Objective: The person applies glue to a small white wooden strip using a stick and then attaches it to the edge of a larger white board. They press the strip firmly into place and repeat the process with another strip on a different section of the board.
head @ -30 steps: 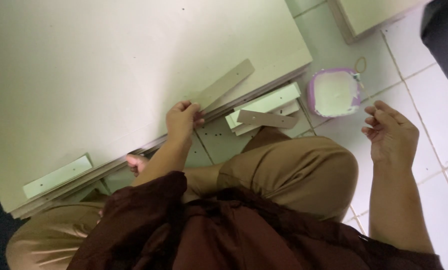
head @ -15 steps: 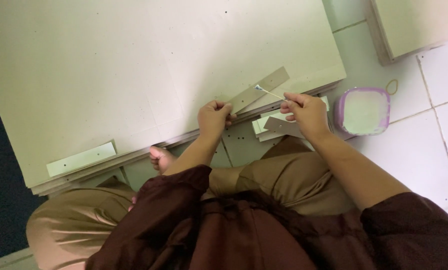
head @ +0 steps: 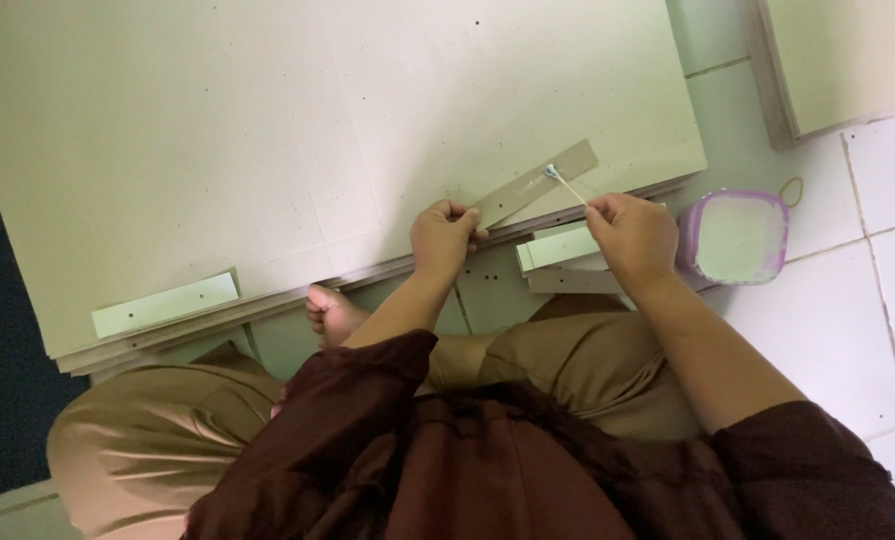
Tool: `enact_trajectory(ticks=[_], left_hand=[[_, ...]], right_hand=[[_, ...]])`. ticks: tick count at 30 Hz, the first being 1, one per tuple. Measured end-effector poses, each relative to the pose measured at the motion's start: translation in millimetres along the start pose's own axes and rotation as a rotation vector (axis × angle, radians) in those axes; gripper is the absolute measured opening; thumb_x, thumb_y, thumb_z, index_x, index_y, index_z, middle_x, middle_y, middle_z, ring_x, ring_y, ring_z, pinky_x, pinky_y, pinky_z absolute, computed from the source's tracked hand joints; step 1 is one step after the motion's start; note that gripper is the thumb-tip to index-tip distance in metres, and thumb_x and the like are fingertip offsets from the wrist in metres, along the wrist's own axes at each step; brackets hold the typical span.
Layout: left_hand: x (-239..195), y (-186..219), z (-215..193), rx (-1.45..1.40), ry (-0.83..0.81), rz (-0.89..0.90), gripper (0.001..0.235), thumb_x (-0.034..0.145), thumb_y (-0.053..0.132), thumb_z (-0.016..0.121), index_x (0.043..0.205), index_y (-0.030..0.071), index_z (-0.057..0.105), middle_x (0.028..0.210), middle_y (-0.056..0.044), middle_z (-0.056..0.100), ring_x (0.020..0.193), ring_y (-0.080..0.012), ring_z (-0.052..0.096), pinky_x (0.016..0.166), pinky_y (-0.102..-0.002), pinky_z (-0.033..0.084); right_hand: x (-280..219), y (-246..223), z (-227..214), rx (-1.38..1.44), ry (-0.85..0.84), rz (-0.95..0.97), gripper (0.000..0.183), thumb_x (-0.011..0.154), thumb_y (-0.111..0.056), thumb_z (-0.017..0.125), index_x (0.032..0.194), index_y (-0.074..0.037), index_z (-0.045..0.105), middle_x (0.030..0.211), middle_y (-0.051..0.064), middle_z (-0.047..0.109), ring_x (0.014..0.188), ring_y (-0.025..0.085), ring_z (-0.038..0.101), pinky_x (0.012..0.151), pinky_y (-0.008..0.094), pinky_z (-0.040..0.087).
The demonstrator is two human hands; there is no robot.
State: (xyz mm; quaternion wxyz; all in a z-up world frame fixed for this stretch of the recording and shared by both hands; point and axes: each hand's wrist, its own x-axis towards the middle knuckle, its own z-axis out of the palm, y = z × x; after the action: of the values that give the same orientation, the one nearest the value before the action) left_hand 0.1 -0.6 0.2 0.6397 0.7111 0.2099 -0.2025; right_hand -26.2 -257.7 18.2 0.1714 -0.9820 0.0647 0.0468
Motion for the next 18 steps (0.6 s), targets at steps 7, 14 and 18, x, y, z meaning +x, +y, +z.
enact_trajectory(ticks=[7,14,18], left_hand=[[2,-3,0,-0.007,0.003,0.0,0.017,0.09,0.012,0.068,0.099,-0.003,0.072,0.075,-0.014,0.072,0.069,-0.0191,0.075,0.059,-0.026,0.063],[4,-5,0,-0.007,0.002,-0.011,0.017,0.09,0.011,0.068,0.1,-0.003,0.072,0.073,-0.013,0.072,0.069,-0.0187,0.076,0.06,-0.026,0.063],[4,-6,1,-0.004,0.011,-0.008,0.017,0.09,0.01,0.068,0.1,-0.003,0.072,0.074,-0.014,0.073,0.069,-0.0189,0.076,0.06,-0.027,0.064]], right_hand=[[-8,-27,2,0.054,-0.101,-0.07,0.018,0.098,-0.022,0.07,0.107,-0.012,0.082,0.065,0.008,0.07,0.066,0.03,0.068,0.063,0.039,0.052],[-9,-36,8,0.066,-0.13,-0.103,0.016,0.099,-0.021,0.069,0.106,-0.013,0.081,0.065,0.007,0.069,0.065,0.029,0.068,0.064,0.039,0.052],[-2,-15,11,0.0,-0.096,-0.043,0.018,0.1,-0.025,0.069,0.106,-0.012,0.08,0.066,0.007,0.069,0.069,0.03,0.069,0.064,0.041,0.053]])
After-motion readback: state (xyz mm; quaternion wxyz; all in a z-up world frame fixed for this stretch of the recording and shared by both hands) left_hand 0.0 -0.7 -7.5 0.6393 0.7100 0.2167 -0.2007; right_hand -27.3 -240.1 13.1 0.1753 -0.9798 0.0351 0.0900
